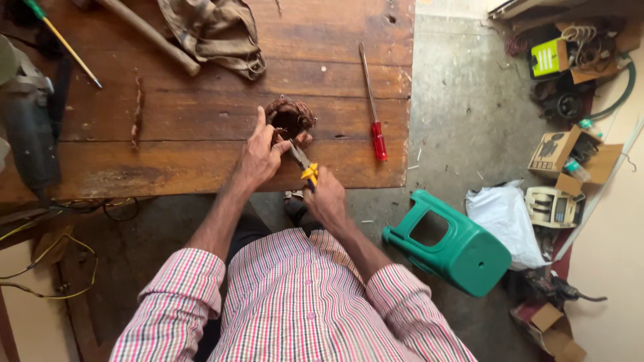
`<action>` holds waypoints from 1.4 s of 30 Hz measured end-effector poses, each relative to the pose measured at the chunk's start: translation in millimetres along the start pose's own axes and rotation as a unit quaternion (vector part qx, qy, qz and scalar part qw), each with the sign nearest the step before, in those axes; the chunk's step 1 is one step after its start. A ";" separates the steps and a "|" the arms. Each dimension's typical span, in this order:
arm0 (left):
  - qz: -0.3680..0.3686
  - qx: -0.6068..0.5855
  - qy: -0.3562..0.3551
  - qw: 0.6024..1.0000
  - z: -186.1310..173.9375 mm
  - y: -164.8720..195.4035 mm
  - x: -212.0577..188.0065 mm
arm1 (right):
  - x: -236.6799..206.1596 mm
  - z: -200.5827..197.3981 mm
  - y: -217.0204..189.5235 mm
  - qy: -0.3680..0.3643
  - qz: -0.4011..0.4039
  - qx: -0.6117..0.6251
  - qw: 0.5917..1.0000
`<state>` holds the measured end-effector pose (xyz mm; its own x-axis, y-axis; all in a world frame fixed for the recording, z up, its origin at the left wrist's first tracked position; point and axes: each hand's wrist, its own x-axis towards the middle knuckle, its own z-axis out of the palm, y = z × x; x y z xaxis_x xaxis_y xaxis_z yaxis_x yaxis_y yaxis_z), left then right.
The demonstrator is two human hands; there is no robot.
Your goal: The person disassembles an electric motor stator on a wooden workbench. They hammer a red-handled screwdriver into the motor housing, pry at the windings with the screwdriver, pull out burnt copper windings and insulation by hand and with pliers, and set extracted pieces aside on the bench.
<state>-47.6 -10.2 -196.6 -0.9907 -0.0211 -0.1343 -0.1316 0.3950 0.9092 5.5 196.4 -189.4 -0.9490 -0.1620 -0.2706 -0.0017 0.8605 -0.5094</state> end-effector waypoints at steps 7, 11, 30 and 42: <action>0.048 0.034 0.132 0.989 -5.2 32.6 -10.0 | -13.2 -23.2 30.0 -0.239 0.150 0.244 0.928; -0.098 -0.219 0.078 0.968 -32.2 58.3 -20.7 | -4.6 -27.4 73.0 -0.123 0.144 0.073 0.979; -0.152 -0.372 -0.082 0.912 -60.8 155.2 -42.7 | 7.6 -153.6 -85.9 0.071 -0.308 0.095 0.944; 0.004 -0.380 -0.159 0.911 -63.3 165.0 -36.0 | 9.0 -146.7 -46.5 -0.358 0.096 0.591 0.716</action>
<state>-35.8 -2.3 -16.8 -0.9479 0.2935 -0.1238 -0.2294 -0.3591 0.9047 -49.2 225.7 -48.4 -0.4897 -0.6670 -0.5616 0.7771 -0.0417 -0.6280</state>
